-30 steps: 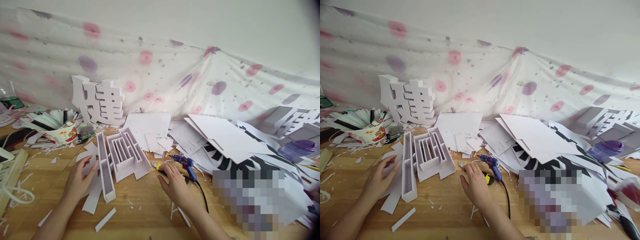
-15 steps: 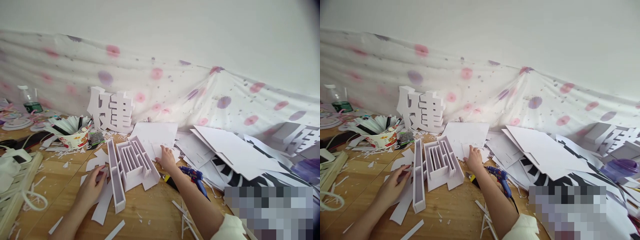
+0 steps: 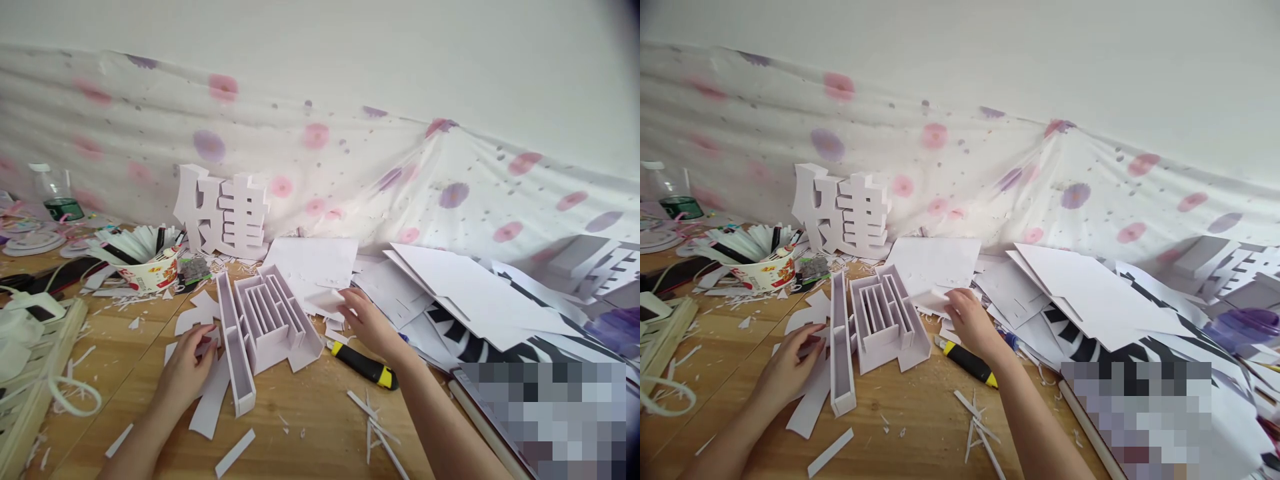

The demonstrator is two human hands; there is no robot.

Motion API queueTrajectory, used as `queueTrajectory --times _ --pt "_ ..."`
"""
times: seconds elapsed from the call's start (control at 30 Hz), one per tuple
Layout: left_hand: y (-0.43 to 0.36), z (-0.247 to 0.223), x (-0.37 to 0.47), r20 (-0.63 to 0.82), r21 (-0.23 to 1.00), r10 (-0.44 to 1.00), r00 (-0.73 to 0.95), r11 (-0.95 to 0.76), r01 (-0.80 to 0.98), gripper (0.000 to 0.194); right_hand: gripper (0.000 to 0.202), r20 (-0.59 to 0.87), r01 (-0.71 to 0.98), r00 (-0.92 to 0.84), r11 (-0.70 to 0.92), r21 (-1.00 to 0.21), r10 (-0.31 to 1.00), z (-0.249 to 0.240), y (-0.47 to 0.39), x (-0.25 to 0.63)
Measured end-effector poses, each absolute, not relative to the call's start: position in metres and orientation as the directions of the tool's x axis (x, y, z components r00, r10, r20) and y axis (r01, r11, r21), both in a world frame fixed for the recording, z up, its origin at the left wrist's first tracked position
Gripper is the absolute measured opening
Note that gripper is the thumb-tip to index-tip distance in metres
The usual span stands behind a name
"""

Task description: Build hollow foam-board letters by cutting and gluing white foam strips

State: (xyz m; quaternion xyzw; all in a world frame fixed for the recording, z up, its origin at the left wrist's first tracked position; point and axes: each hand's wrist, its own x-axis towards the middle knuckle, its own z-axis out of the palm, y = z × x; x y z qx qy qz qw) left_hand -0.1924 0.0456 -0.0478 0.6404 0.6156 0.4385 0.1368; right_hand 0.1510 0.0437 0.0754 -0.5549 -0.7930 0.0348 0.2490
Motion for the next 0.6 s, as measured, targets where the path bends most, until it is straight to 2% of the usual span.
queueTrajectory --times 0.03,0.1,0.23,0.4,0.6 --pt "0.046 -0.048 -0.193 0.394 0.714 0.908 -0.144 -0.203 0.67 0.036 0.015 0.386 0.812 -0.372 0.497 -0.306 0.844 0.078 0.038 0.145" --pt "0.046 -0.048 -0.193 0.395 0.712 0.907 -0.146 -0.202 0.673 0.035 0.012 0.391 0.733 -0.518 0.631 -0.254 0.76 0.08 0.03 0.131" --pt "0.046 -0.049 -0.194 0.39 0.708 0.906 -0.162 -0.183 0.682 0.034 0.01 0.307 0.7 -0.64 0.7 -0.144 0.704 0.071 0.028 0.107" --pt "0.047 -0.048 -0.194 0.388 0.712 0.904 -0.178 -0.172 0.681 0.034 0.014 0.29 0.704 -0.678 0.71 -0.009 0.676 0.047 0.034 0.097" --pt "0.046 -0.044 -0.193 0.391 0.69 0.903 -0.177 -0.16 0.705 0.032 0.014 0.354 0.722 -0.648 0.692 0.005 0.674 0.024 0.038 0.095"
